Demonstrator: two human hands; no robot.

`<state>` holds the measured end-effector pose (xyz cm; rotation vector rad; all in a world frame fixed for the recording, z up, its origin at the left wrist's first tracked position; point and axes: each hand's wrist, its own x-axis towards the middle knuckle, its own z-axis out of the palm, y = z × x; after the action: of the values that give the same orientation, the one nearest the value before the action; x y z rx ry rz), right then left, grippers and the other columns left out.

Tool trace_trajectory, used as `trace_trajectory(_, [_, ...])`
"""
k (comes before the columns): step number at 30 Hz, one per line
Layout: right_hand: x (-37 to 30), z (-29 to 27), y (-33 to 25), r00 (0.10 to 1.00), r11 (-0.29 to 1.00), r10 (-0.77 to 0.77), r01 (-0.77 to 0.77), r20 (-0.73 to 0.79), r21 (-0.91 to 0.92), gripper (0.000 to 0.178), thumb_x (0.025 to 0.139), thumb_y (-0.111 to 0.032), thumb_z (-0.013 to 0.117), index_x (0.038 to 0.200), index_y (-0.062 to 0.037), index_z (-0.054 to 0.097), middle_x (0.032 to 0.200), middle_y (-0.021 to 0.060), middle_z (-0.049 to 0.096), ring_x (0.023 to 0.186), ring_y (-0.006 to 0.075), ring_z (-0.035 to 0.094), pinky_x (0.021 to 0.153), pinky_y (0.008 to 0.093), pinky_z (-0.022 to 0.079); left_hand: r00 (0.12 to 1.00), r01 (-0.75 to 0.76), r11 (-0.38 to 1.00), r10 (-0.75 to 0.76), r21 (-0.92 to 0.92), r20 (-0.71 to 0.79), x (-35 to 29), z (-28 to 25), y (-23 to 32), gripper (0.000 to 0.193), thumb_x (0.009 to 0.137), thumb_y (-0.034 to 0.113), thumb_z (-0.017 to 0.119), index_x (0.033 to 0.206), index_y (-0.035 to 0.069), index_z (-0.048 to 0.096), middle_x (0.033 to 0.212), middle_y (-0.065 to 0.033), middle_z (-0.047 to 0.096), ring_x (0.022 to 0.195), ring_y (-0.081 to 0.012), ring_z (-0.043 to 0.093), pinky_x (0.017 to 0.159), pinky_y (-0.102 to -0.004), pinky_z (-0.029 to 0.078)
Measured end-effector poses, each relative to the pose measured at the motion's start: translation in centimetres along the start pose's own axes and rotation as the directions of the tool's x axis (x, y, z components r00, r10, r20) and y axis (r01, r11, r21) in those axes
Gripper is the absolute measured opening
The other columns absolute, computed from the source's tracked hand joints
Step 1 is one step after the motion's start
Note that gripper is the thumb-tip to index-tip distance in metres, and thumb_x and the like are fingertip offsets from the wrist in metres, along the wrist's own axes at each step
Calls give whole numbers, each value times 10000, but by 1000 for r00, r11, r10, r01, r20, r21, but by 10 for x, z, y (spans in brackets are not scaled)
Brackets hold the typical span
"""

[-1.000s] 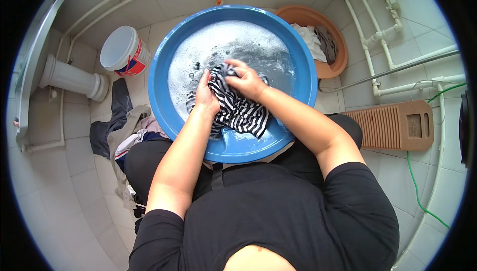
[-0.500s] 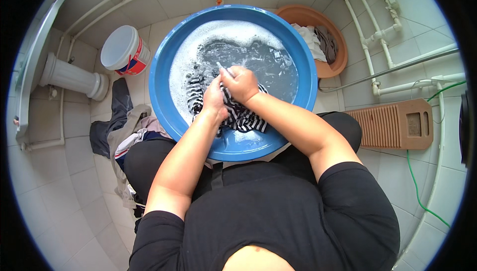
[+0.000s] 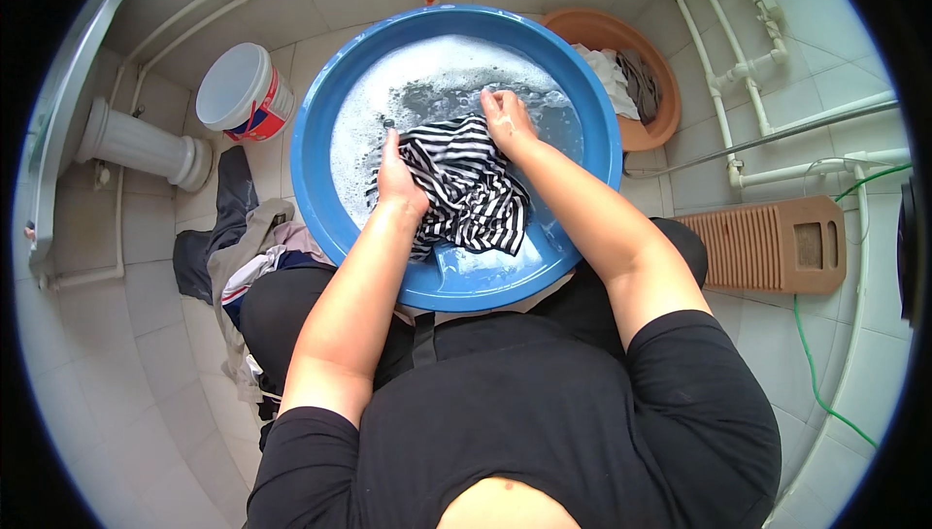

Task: The person washes clothes by hand in a blue basin filled with soapy water. They scrub a brown garment and then a black-and-white striped shirt, repeatedly rubbing the fabric against the basin's built-in washboard and wringing out the water.

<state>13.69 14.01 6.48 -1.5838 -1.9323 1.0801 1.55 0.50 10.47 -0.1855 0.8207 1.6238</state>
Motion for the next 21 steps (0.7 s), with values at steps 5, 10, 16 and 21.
trace_trajectory(5, [-14, 4, 25, 898, 904, -187, 316, 399, -289, 633, 746, -533, 580, 1223, -124, 506, 1236, 184, 497, 1184, 335, 429, 976, 407, 355, 965, -219, 954, 243, 205, -100, 20, -33, -10, 512, 860, 51, 471, 1330, 50, 266, 1213, -167, 472, 1016, -275, 554, 827, -395, 498])
trace_trajectory(10, [-19, 14, 10, 910, 899, -411, 416, 64, -138, 365, 717, -347, 594, 912, -45, 658, 1176, 166, 542, 1084, 324, 508, 942, 368, 393, 972, -212, 958, 228, 192, -64, 22, -25, -15, 435, 909, 114, 427, 1322, 68, 299, 1196, -150, 486, 1022, -257, 552, 838, -395, 494])
trace_trajectory(16, [-127, 12, -78, 507, 505, -859, 813, 76, 289, 215, 622, -143, 636, 776, -34, 532, 935, 108, 550, 814, 305, 558, 690, 367, 469, 988, -111, 955, 76, 276, 134, 10, -51, 6, 335, 944, 303, 389, 1180, 90, 497, 1001, -80, 584, 901, -173, 577, 787, -381, 481])
trace_trajectory(21, [-120, 8, -68, 537, 537, -843, 841, 13, 61, 171, 658, -255, 627, 698, -98, 571, 722, 99, 569, 659, 286, 565, 588, 374, 474, 868, -172, 969, 63, 178, 493, 19, -56, -12, 304, 898, 244, 450, 1106, 42, 541, 976, -63, 601, 928, -169, 566, 848, -323, 450])
